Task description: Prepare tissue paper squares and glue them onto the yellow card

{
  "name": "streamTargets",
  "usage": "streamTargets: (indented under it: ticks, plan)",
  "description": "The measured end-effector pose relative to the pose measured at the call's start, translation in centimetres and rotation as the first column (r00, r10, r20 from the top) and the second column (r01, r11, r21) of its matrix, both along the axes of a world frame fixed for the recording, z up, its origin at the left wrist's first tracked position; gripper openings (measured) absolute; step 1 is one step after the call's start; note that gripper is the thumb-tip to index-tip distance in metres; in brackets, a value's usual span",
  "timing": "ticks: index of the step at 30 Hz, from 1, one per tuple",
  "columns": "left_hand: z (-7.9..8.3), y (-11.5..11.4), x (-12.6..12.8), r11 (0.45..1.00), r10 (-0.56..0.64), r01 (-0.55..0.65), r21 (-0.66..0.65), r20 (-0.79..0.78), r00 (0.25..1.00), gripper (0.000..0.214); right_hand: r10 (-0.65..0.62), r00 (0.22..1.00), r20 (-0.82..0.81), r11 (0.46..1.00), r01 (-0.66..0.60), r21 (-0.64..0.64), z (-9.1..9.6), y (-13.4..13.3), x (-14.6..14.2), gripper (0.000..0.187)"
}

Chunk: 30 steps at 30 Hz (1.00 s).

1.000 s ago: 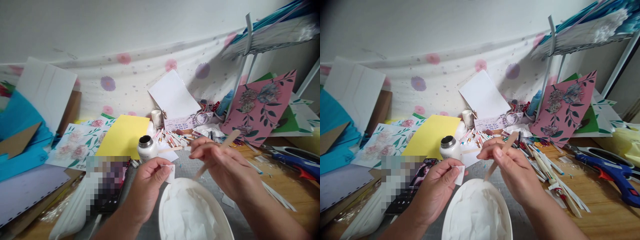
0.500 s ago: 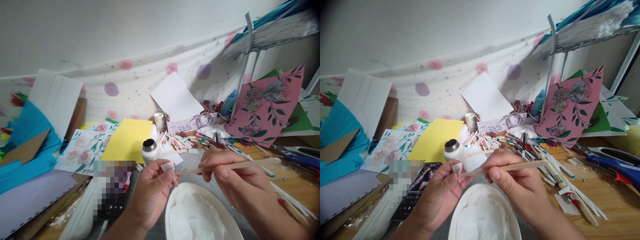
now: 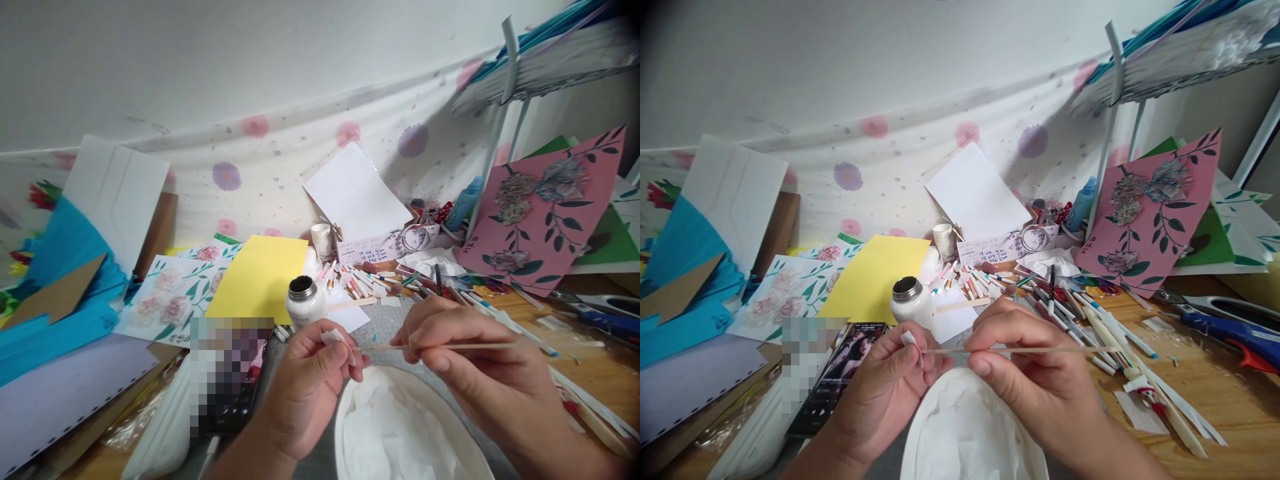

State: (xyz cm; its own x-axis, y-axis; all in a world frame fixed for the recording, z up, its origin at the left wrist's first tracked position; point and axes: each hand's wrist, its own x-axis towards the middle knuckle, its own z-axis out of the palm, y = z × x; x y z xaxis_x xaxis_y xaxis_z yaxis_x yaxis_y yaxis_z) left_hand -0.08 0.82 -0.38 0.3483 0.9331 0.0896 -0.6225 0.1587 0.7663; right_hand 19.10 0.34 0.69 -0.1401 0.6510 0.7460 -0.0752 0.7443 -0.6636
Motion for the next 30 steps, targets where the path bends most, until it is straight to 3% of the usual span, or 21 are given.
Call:
streamTargets:
  ticks: [9,30]
  plan:
    - [-0.17,0.14,-0.06,1.0,-0.011,0.01,-0.014,-0.044,0.999,0.026,-0.064,0.997,0.038,0.997,0.062,0.045,0.47,0.13,-0.12,0.009]
    - [-0.2,-0.08,-0.26,1.0,-0.012,0.012,-0.002,-0.077,0.997,0.024,-0.069,0.996,0.05,0.996,0.066,0.052,0.61,-0.11,0.03,0.009]
